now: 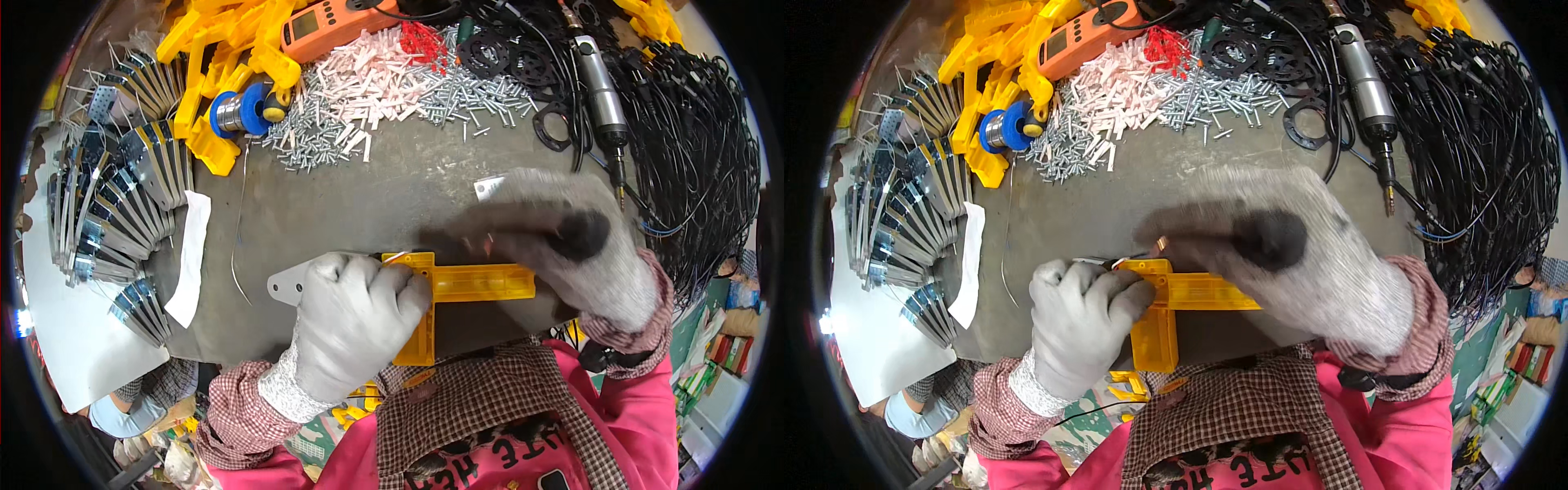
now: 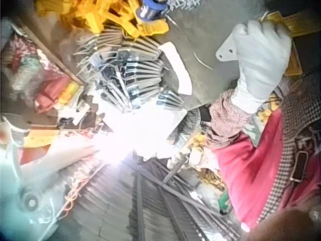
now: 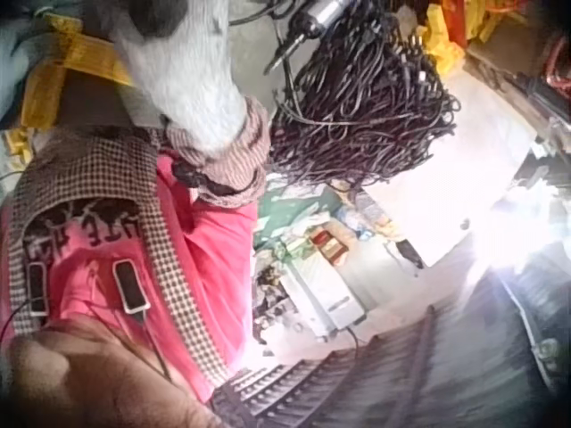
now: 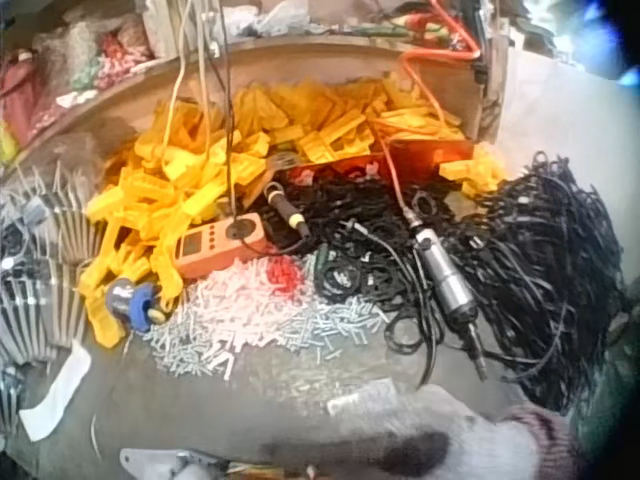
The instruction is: Assembling and soldering electronic components into plastic housings on a workbench.
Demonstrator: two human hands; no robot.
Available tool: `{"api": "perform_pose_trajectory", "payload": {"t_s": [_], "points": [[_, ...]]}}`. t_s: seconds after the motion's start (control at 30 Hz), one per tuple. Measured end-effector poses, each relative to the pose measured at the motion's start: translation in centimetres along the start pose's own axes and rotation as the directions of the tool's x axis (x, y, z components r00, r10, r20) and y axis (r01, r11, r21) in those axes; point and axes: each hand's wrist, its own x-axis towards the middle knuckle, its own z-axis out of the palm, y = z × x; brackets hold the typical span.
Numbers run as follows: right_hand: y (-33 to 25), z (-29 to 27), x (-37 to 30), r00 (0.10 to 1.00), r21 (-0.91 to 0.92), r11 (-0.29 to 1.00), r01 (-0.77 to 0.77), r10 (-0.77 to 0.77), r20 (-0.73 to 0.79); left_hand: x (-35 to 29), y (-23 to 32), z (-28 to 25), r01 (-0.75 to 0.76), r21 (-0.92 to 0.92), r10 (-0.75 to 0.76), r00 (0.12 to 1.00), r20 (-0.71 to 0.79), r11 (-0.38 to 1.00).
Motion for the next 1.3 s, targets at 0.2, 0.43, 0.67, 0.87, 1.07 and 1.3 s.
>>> {"api": "perform_pose_trajectory", "payload": {"t_s": [0.2,0.43,0.67,0.87,1.07,1.3], "points": [[-0.5,3.3,0.2,0.995,-0.456,0.890,0.032,0.015,0.099,0.2,-0.2,-0.4,0.259,-0.446,-0.325,0.943,-0.076,0.857],[3.3,1.7,1.2,0.952,0.287,0.909,-0.301,0.306,0.027,-1.1,-0.5,0.4,0.338,-0.685,-0.533,0.842,-0.086,0.645],[3.9,3.7,2.6,0.956,0.321,0.923,-0.212,0.128,0.264,-1.6,-1.1,0.8,0.341,-0.690,-0.541,0.836,-0.088,0.638],[2.2,3.8,3.4,0.934,0.214,0.923,-0.319,0.268,0.236,-1.3,-1.1,0.3,0.360,-0.741,-0.585,0.809,-0.053,0.566],[2.0,3.4,2.1,0.855,0.241,0.823,-0.514,0.469,0.222,-0.7,-0.8,-0.1,0.409,-0.902,-0.677,0.704,0.213,0.140],[1.7,3.8,1.9,0.900,0.329,0.838,-0.435,0.396,0.183,-1.3,-1.0,0.9,0.383,-0.862,-0.630,0.770,0.100,0.332]]}}
